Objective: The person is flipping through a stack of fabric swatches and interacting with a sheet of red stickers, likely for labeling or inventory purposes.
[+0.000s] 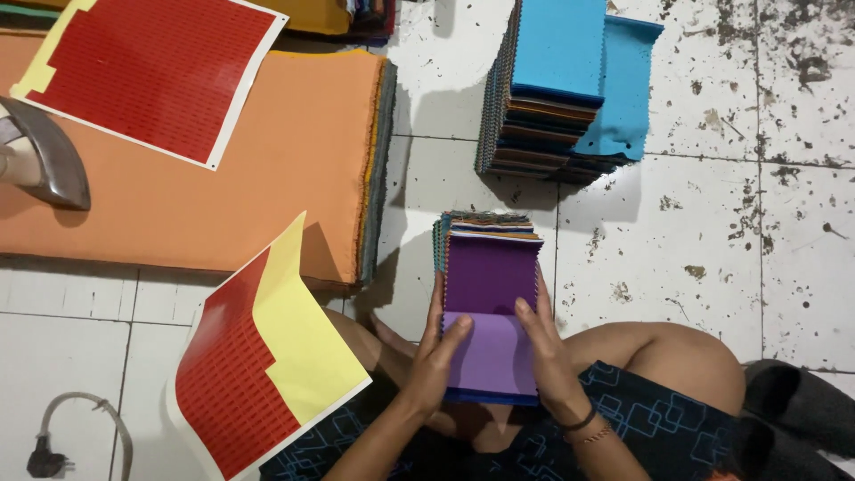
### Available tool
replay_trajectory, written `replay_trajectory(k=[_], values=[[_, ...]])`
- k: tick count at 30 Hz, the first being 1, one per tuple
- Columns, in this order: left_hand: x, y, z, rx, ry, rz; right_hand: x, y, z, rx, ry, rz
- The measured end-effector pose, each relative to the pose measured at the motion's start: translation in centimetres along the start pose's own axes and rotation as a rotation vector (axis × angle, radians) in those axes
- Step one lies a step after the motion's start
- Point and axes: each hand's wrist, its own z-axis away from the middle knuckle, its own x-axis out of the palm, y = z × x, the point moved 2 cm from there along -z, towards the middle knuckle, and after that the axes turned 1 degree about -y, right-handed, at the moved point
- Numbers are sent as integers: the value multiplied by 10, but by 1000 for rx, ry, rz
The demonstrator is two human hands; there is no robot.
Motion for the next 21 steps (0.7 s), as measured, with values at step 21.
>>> replay_trajectory(k=[21], values=[[-133, -30, 128, 625, 438, -1247, 104, -73, 47, -947, -89, 437]])
